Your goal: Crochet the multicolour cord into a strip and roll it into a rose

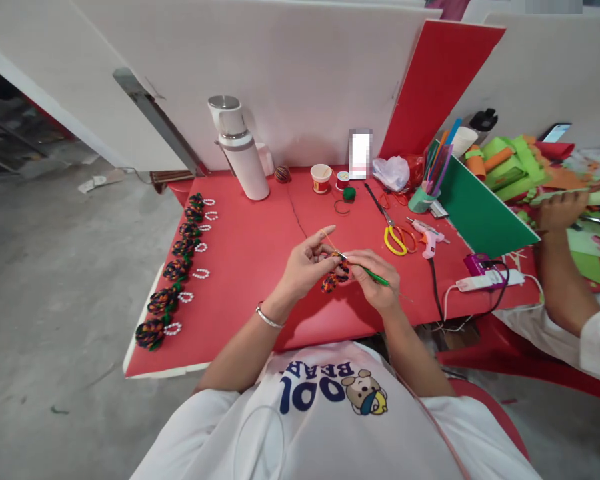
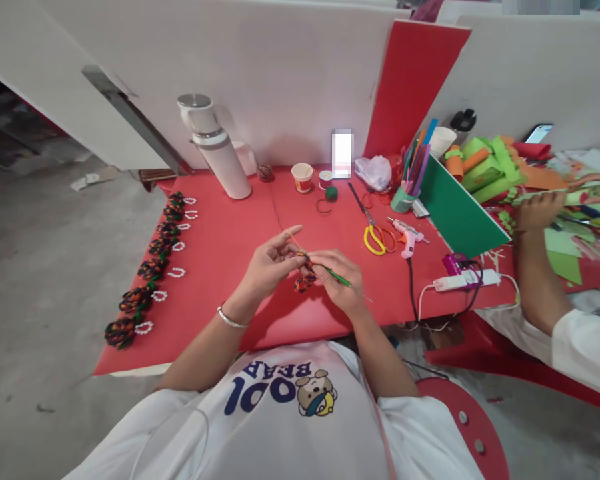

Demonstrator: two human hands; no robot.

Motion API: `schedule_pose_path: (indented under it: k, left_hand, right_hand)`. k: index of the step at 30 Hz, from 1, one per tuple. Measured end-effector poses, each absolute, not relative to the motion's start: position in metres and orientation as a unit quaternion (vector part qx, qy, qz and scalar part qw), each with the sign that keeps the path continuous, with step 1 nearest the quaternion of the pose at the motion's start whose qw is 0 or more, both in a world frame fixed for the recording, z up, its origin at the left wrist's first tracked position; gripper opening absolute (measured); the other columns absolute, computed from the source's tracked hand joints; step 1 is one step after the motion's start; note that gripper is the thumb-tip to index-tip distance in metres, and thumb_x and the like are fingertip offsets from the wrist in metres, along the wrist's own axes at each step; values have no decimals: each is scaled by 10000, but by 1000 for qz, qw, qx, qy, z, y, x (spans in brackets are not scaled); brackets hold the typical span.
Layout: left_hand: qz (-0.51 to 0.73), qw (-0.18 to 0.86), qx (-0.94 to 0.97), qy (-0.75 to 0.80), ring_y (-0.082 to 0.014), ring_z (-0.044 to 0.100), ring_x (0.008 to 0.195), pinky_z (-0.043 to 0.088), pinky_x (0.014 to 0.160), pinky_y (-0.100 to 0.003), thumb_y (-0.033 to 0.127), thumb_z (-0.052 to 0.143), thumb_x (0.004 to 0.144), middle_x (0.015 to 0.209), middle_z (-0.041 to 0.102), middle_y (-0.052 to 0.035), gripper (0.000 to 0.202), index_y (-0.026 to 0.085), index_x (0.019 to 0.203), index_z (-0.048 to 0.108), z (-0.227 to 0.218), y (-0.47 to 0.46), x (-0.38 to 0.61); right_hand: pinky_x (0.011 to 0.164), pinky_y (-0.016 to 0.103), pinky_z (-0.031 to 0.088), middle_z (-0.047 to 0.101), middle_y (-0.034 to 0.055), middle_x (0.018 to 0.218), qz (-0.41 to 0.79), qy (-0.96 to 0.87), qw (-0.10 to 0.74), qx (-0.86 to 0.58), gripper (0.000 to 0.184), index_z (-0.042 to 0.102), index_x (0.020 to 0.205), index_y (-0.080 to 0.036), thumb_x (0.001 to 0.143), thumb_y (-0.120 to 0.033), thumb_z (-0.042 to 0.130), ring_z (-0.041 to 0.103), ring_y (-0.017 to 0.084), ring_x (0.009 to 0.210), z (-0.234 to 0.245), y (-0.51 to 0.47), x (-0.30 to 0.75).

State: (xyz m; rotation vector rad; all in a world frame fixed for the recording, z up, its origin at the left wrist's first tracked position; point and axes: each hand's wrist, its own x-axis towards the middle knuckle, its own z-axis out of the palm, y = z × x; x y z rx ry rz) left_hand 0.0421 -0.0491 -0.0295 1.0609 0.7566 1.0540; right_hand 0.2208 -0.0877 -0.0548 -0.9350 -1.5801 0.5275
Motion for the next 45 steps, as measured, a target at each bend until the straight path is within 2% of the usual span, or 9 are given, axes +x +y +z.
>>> schedule_pose_path:
  k: [4, 10, 15, 20, 25, 29, 33, 38, 45]
  left_hand:
    - [474, 675, 462, 326, -142, 724, 574, 559, 580, -234, 302, 875, 724, 799, 692, 18, 821, 152, 1451, 525, -29, -48, 43]
    - [461, 679, 461, 338, -190, 761, 704, 588, 691, -275, 326, 926, 677, 800, 774, -40, 929, 141, 1489, 513, -28, -47, 42]
    - [470, 690, 436, 337, -175, 750, 675, 572, 664, -259, 320, 905, 696, 807, 769, -39, 871, 123, 1461, 537, -28, -45, 45]
    - [482, 691, 422, 333, -132, 692, 533, 530, 573, -234, 292, 894, 683, 748, 719, 7, 762, 122, 1368, 608, -28, -41, 45]
    - [456, 707, 417, 343, -143, 688, 539, 532, 577, -246, 258, 903, 656, 722, 735, -12, 801, 103, 1382, 601, -28, -39, 42]
    - [453, 699, 423, 357, -134, 664, 524, 521, 564, -249, 269, 906, 638, 721, 743, -25, 829, 88, 1388, 604, -29, -36, 41]
    - [465, 637, 468, 400, -83, 570, 469, 451, 501, -222, 268, 869, 665, 713, 730, -11, 868, 74, 1452, 560, -30, -36, 43]
    - [493, 551, 512, 438, -41, 494, 496, 393, 504, -191, 205, 815, 682, 744, 729, -6, 788, 104, 1434, 600, -33, -39, 48]
    - [475, 598, 489, 421, -52, 484, 455, 390, 466, -203, 255, 831, 672, 680, 697, 11, 835, 67, 1444, 576, -29, -38, 44]
  right_hand:
    - [963, 422, 596, 798, 48, 1099, 231, -666, 588, -397, 205, 775, 1109, -317, 972, -287, 626, 736, 216, 1043, -58, -87, 219]
    - [986, 454, 578, 778, 50, 1212, 196, -671, 594, -399, 224, 756, 1142, -338, 974, -297, 615, 727, 232, 1106, -71, -85, 214]
    - [1003, 448, 550, 793, 33, 1174, 165, -657, 620, -397, 236, 751, 1145, -349, 966, -256, 629, 734, 222, 1090, -77, -83, 211]
    - [982, 440, 573, 797, 36, 1120, 210, -612, 645, -407, 177, 760, 1090, -320, 969, -300, 633, 732, 222, 1072, -80, -80, 207]
    - [934, 405, 604, 789, 34, 1098, 294, -538, 694, -378, 165, 758, 1051, -318, 984, -372, 616, 733, 215, 1069, -91, -74, 205]
    - [900, 422, 617, 789, 41, 1071, 330, -531, 691, -363, 192, 756, 1040, -317, 976, -434, 618, 739, 227, 1041, -95, -67, 208]
    - [933, 440, 581, 807, 29, 1022, 296, -585, 665, -357, 156, 772, 1024, -319, 980, -356, 626, 738, 222, 996, -87, -64, 214]
    - [902, 434, 559, 804, 35, 1037, 193, -665, 601, -398, 194, 771, 1072, -308, 975, -239, 618, 724, 217, 974, -71, -69, 214]
    - [892, 425, 559, 796, 35, 1049, 149, -659, 606, -419, 203, 765, 1079, -307, 969, -221, 618, 714, 213, 980, -70, -74, 210]
